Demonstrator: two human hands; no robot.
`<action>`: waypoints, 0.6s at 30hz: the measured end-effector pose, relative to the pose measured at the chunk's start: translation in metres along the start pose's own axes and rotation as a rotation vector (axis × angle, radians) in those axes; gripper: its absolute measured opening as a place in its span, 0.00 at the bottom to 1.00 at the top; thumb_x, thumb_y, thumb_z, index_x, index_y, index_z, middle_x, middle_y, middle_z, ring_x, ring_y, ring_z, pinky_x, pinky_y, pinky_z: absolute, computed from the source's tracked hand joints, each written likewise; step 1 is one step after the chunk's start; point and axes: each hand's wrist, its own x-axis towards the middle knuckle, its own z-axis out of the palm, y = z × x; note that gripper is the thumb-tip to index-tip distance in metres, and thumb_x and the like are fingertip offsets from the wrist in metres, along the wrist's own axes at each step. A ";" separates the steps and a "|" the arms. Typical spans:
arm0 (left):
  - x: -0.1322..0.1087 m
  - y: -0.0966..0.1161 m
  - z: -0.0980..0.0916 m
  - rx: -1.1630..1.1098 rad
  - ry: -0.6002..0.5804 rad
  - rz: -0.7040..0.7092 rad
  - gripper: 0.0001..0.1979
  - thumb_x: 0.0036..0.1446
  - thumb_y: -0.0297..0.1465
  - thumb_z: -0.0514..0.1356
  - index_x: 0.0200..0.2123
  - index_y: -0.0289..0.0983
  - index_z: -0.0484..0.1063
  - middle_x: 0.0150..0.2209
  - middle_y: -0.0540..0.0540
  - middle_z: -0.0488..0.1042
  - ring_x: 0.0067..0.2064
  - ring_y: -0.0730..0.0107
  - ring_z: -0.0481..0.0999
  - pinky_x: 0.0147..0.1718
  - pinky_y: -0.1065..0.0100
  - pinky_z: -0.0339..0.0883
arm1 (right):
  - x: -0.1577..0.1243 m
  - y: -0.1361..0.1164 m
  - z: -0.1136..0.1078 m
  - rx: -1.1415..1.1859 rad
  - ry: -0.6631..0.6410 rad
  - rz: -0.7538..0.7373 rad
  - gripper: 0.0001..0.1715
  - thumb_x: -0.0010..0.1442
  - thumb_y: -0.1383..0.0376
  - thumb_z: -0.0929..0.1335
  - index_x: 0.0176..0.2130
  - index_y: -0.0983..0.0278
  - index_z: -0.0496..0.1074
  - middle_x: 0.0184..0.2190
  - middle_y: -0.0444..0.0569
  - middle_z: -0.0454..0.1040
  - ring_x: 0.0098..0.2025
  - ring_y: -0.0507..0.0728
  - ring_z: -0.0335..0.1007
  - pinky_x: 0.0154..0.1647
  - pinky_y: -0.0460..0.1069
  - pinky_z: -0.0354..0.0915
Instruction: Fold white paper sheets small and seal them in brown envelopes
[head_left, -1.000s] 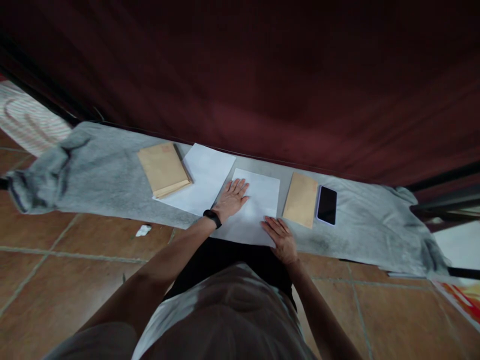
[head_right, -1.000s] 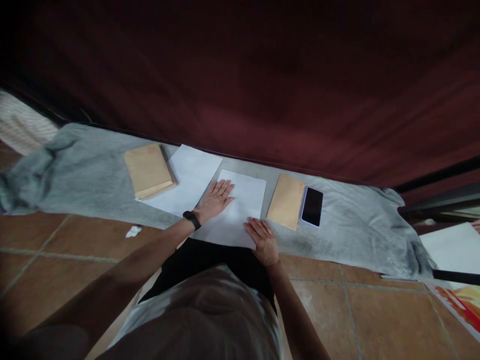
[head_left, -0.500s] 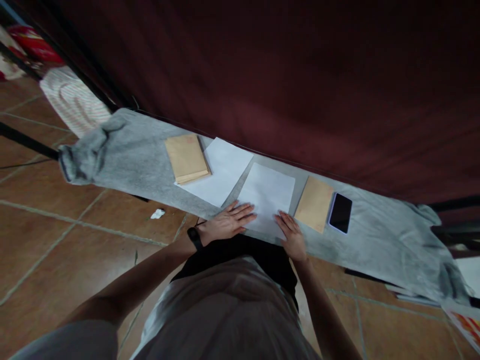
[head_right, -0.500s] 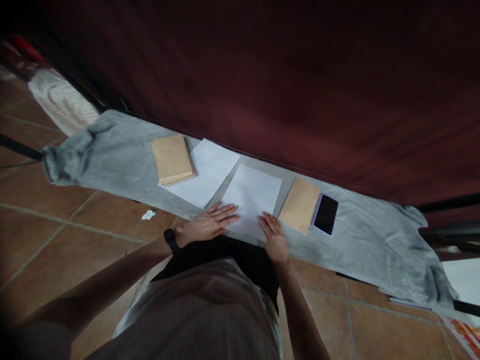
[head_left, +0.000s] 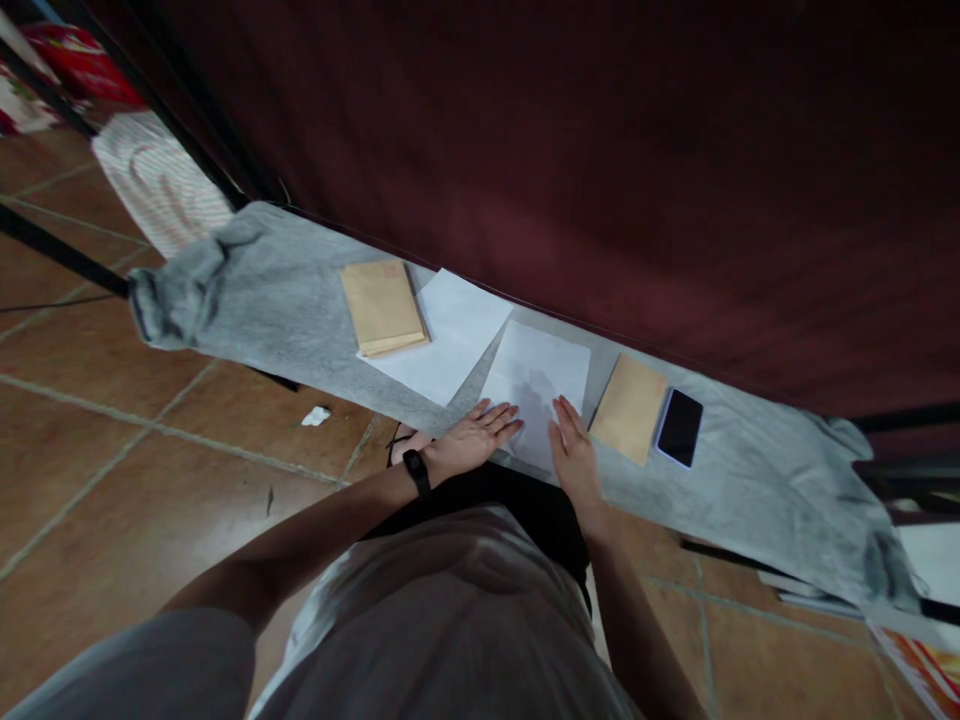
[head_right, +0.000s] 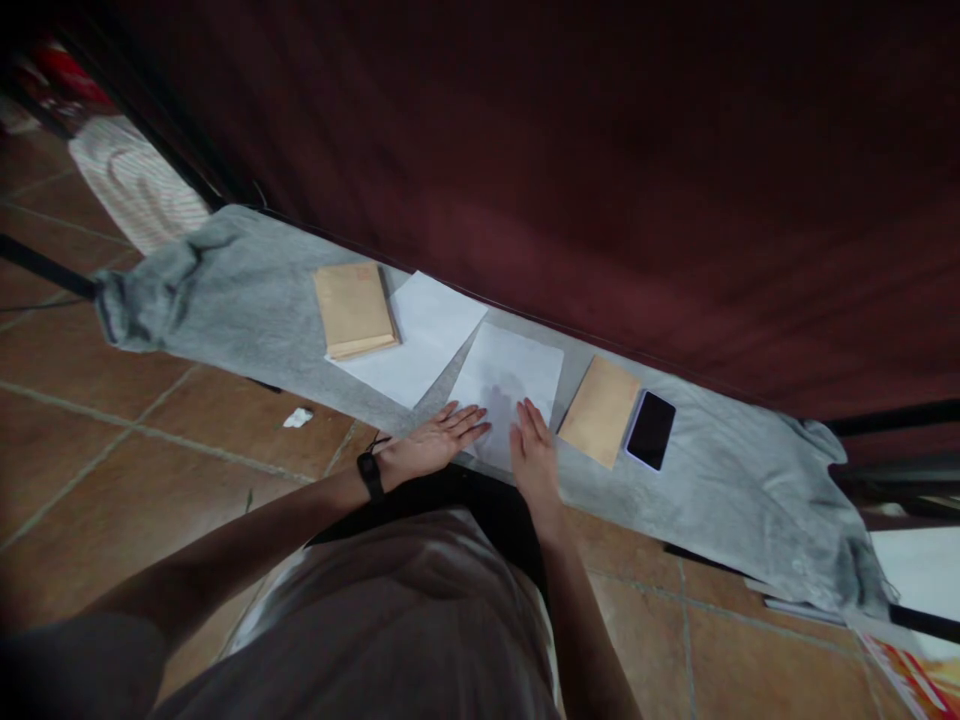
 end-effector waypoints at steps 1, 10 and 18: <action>0.000 -0.001 0.001 -0.011 0.002 0.004 0.33 0.62 0.20 0.46 0.67 0.48 0.57 0.71 0.48 0.57 0.72 0.63 0.54 0.71 0.50 0.48 | 0.006 -0.007 0.012 -0.030 -0.031 -0.026 0.29 0.74 0.60 0.56 0.69 0.63 0.57 0.71 0.57 0.56 0.72 0.64 0.51 0.70 0.66 0.57; -0.005 -0.008 0.016 0.040 0.057 0.046 0.34 0.59 0.16 0.46 0.67 0.40 0.57 0.70 0.40 0.59 0.71 0.62 0.56 0.71 0.50 0.45 | 0.013 -0.010 0.060 -0.280 -0.119 -0.020 0.31 0.74 0.58 0.56 0.71 0.66 0.55 0.73 0.58 0.50 0.74 0.66 0.45 0.72 0.68 0.48; -0.010 -0.021 0.031 0.081 0.118 0.090 0.38 0.58 0.16 0.43 0.71 0.40 0.51 0.72 0.42 0.54 0.73 0.67 0.50 0.71 0.54 0.48 | -0.008 0.017 0.029 -0.312 -0.085 0.022 0.32 0.74 0.58 0.59 0.71 0.65 0.54 0.72 0.59 0.53 0.73 0.65 0.49 0.72 0.66 0.51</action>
